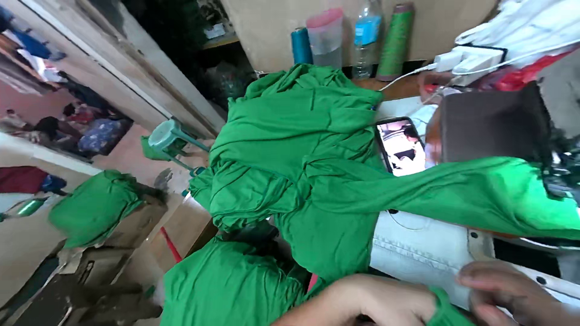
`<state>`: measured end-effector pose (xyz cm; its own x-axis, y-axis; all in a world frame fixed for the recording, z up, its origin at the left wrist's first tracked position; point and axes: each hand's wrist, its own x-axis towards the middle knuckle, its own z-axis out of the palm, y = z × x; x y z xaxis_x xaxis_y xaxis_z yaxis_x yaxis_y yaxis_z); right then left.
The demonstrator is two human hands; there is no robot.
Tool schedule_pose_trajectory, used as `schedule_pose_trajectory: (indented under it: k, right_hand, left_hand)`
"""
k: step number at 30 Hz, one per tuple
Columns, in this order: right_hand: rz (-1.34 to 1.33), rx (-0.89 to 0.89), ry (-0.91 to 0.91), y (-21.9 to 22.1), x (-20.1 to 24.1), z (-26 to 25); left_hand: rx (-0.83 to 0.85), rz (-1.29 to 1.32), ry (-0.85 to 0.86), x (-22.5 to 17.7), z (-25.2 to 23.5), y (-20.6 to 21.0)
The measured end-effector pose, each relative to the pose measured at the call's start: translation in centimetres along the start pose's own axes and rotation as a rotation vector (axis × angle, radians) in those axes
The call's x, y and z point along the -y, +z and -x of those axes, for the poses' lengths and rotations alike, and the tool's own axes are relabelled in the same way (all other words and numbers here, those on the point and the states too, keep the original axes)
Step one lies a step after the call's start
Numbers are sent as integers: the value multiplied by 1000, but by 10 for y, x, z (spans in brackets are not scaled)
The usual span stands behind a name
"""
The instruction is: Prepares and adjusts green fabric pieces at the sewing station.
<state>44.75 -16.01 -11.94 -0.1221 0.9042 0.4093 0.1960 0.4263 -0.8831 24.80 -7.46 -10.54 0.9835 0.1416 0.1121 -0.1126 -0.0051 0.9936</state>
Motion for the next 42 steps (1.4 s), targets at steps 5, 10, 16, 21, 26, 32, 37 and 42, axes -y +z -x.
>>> schedule_pose_trajectory:
  k: [5, 10, 16, 21, 26, 32, 37, 42]
  right_hand:
    - [47, -6, -120, -11, 3, 1]
    - [300, -75, -223, 1, -1, -6]
    - [249, -148, -327, -3, 3, -6]
    - [222, -87, -342, 1, 6, -7]
    - [195, 45, -280, 1, 6, -8]
    - [227, 14, -200, 4, 6, -7]
    - [198, -75, -176, 10, 9, -9]
    - [140, -46, -127, 12, 3, -10]
  left_hand:
    - [-264, 286, 70, -6, 4, -15]
    - [-165, 343, 52, -1, 0, -11]
    - [-308, 196, 50, 2, 2, -12]
    - [-588, 123, 64, -1, 1, -16]
    - [-608, -132, 130, -6, 5, -19]
    - [-601, -306, 151, -13, 6, -9]
    - [-567, -463, 152, -17, 8, -3]
    - [-571, -575, 129, -21, 10, 0]
